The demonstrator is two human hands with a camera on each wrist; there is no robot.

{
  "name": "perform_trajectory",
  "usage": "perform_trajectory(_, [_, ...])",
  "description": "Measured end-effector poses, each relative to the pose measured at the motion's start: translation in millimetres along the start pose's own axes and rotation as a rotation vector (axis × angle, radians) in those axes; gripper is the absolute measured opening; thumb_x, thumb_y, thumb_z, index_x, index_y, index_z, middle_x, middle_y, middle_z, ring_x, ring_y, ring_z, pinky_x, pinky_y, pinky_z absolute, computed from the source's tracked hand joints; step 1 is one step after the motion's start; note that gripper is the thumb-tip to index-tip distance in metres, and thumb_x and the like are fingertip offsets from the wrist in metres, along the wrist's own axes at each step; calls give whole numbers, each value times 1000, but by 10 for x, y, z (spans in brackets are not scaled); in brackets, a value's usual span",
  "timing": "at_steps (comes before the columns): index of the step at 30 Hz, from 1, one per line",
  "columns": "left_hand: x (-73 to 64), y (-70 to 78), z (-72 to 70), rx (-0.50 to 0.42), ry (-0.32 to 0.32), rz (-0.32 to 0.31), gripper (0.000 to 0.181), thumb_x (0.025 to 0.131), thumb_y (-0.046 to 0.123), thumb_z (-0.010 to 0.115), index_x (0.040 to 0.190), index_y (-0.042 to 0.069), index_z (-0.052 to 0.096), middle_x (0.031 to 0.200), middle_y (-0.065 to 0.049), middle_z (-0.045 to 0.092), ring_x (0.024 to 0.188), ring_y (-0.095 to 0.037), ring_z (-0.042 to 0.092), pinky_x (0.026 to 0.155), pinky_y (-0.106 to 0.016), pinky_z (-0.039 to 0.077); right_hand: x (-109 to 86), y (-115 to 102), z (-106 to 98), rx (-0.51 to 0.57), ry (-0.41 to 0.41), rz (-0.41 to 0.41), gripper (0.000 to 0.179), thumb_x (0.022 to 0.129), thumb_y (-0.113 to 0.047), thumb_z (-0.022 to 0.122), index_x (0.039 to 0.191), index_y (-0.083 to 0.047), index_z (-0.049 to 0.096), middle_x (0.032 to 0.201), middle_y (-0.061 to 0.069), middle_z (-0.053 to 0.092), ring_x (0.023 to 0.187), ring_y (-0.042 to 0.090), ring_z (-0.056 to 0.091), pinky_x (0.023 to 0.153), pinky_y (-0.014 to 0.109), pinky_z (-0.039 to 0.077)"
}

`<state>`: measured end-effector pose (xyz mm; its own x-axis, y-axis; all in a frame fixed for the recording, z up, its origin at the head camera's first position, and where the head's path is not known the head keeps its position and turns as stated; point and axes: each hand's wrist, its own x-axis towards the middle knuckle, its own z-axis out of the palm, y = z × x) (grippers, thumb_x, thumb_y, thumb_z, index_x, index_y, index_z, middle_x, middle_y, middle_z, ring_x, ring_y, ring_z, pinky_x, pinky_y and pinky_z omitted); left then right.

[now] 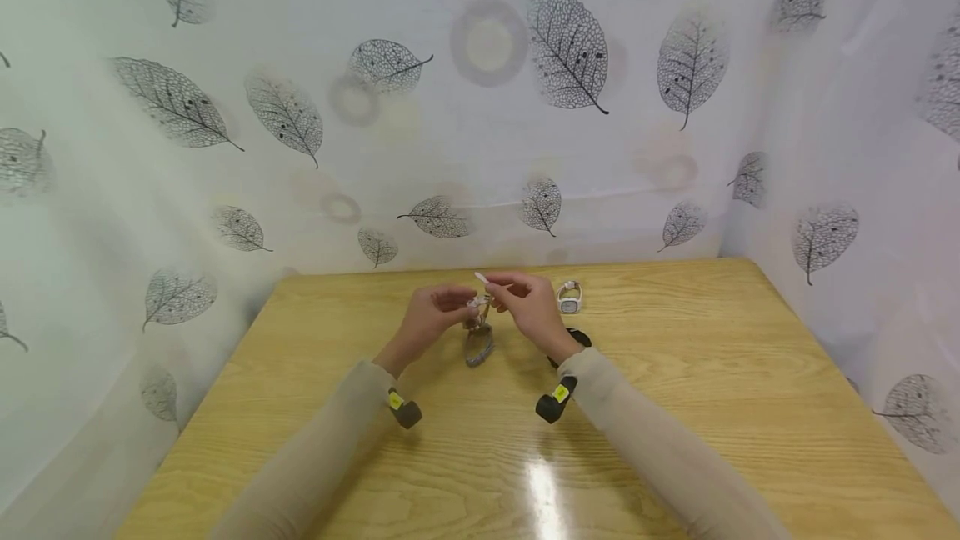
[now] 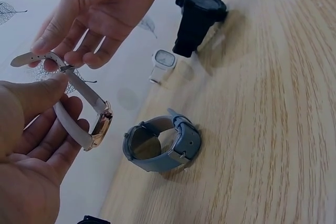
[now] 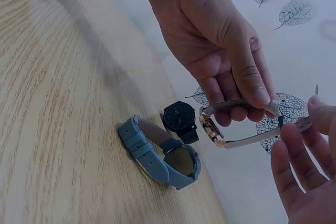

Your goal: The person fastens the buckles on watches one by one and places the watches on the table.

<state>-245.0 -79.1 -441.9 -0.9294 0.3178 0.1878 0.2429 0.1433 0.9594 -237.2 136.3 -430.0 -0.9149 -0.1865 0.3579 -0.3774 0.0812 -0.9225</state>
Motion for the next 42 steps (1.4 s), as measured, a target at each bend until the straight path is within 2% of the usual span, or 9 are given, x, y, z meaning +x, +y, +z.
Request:
perform_trajectory(4, [0,-19,0,1,13,-16,23,91,16,82,111,6,78,101,-8,78,88,-24,75,81,-38,63,-5,12,2,-17,-12,-12,24,100,-19,70,120,-7,76,105,19,74,85,39,71,75,41,63])
perform_trajectory(8, [-5,-30,0,4,13,4,20,92,18,80,109,7,79,99,-9,78,88,-30,75,80,-40,63,-3,45,-10,-34,-19,-24,25,101,-21,70,121,-9,76,101,15,74,83,32,71,72,37,63])
perform_trajectory(11, [-5,-40,-1,11,13,19,18,93,17,79,107,6,79,97,-10,78,85,-32,75,77,-41,64,-9,39,-37,-50,-42,-13,26,102,-23,69,123,-9,75,106,21,73,82,27,71,74,42,63])
perform_trajectory(14, [-4,-47,-8,22,18,24,16,93,15,79,106,5,78,95,-9,78,82,-31,75,74,-39,64,-14,35,-76,-74,-77,15,27,102,-26,68,124,-12,74,112,19,72,85,23,71,79,51,61])
perform_trajectory(17, [-4,-41,-19,35,20,26,15,94,14,78,105,5,78,96,-9,78,81,-30,74,73,-38,64,-11,33,-114,-116,-120,30,26,102,-28,67,124,-14,74,112,13,73,89,30,70,81,58,59])
perform_trajectory(20, [-8,-38,-32,50,16,31,15,94,15,78,105,6,78,97,-8,78,83,-28,74,73,-37,63,2,32,-140,-170,-155,23,24,101,-27,69,121,-15,75,110,9,73,91,38,68,80,59,59])
perform_trajectory(24, [-15,-46,-43,54,4,37,14,94,14,78,105,6,78,98,-8,77,84,-27,74,73,-36,63,11,4,-158,-249,-191,2,22,100,-25,70,119,-14,76,110,7,73,90,40,69,76,55,60])
perform_trajectory(31, [-38,-28,-47,52,-13,49,13,96,13,76,105,4,77,97,-16,76,78,-29,73,72,-45,63,22,-58,-175,-417,-235,-67,17,100,-24,71,115,-17,77,110,0,73,88,17,69,75,34,61])
perform_trajectory(42, [-64,-30,-55,91,-21,34,12,97,13,74,106,6,77,98,-9,77,82,-29,74,75,-51,62,41,-55,-175,-477,-297,-84,13,99,-21,72,110,-16,78,105,-1,73,85,14,68,75,32,60])
